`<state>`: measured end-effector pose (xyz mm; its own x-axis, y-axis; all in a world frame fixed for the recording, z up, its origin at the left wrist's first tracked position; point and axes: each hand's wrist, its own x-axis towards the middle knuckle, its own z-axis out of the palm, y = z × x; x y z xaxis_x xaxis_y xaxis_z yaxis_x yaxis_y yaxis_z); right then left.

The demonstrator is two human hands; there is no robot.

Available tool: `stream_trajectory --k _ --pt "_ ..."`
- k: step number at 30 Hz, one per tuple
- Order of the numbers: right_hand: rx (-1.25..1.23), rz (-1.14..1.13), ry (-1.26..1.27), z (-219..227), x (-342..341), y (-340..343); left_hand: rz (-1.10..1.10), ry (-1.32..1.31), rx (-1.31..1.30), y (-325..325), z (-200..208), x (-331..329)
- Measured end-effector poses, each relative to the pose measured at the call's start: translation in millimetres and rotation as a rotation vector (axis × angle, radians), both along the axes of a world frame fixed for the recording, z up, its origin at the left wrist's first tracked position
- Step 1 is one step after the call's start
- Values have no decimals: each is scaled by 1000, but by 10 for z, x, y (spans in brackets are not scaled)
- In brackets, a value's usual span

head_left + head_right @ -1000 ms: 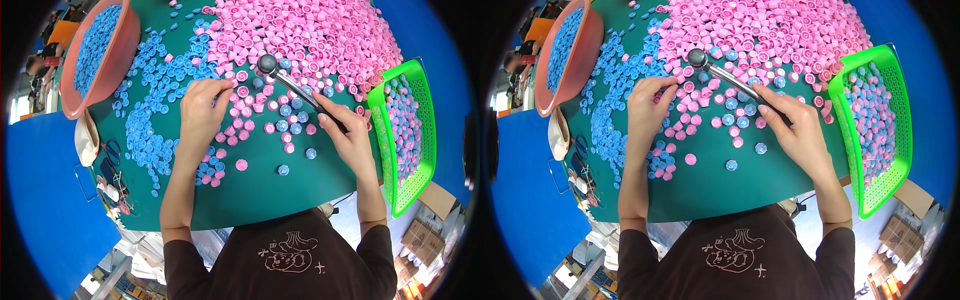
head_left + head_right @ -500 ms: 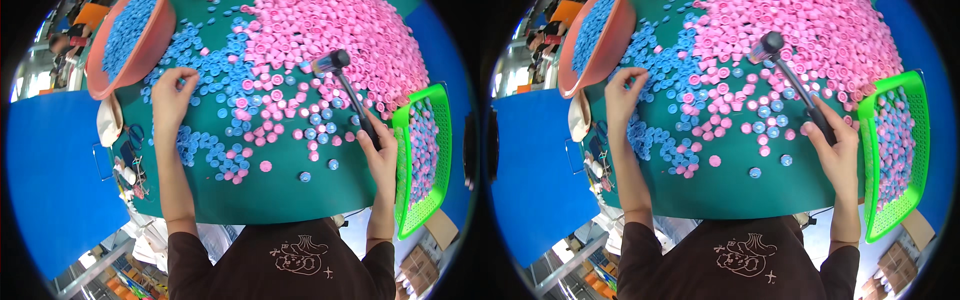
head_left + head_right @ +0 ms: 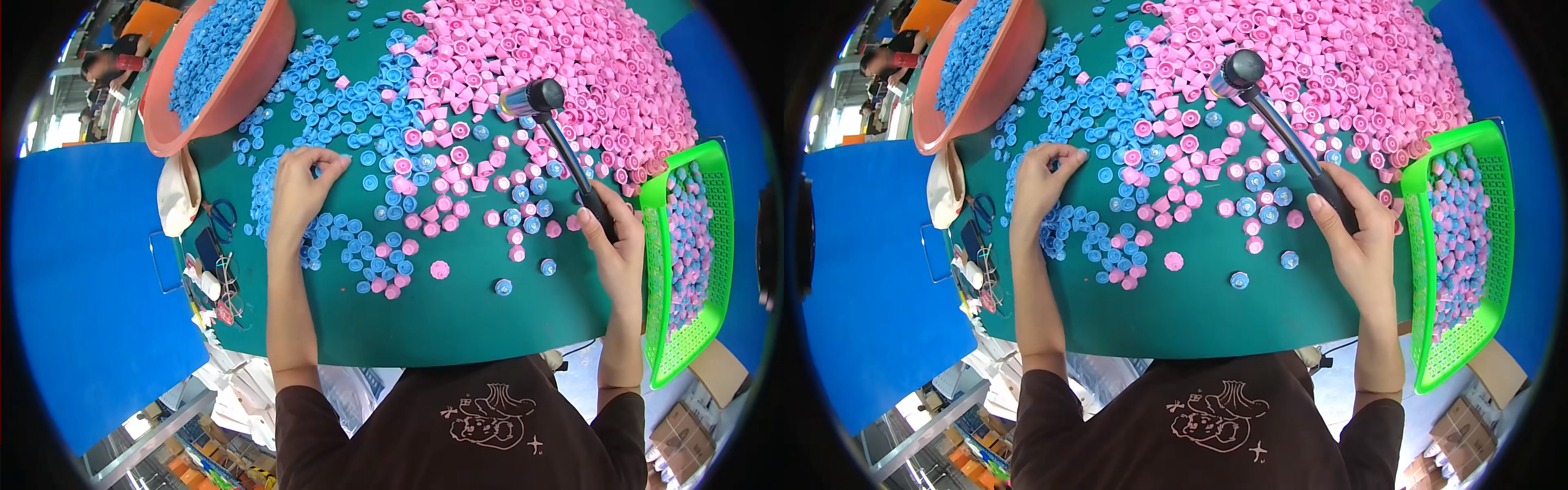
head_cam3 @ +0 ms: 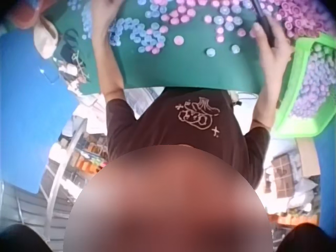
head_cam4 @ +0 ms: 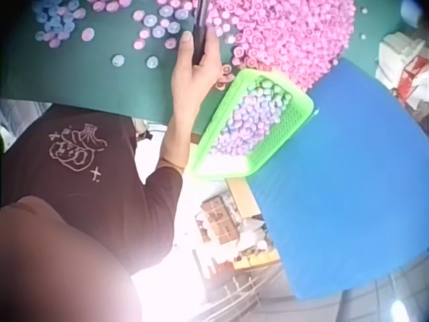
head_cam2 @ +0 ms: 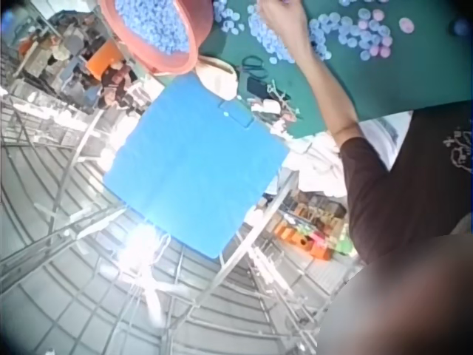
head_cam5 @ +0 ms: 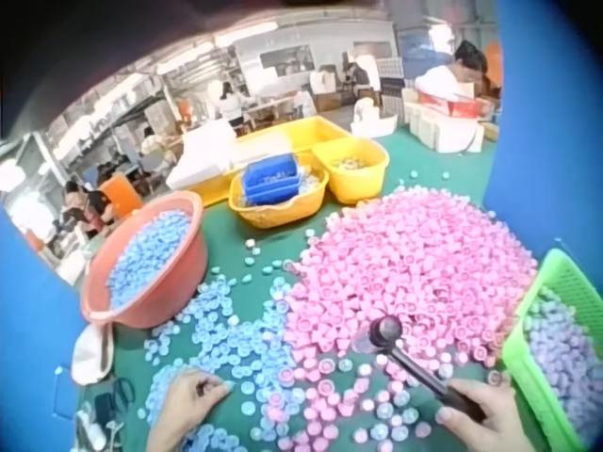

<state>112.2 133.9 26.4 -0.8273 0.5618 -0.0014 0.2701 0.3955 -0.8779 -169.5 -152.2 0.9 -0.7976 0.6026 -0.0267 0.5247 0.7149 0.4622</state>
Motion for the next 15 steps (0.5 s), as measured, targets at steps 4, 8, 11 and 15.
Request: stream_trajectory --k 4,8,11,15 --pt "-46 -13 -10 24 -3 -24 48 165 37 -41 -80 37" --pt "-38 -17 -7 39 15 -13 -15 168 146 -27 -158 85" --pt "-8 -16 -9 42 37 12 -55 271 89 49 -214 52" --pt "33 -6 -18 26 38 29 -74 308 103 34 -180 22"
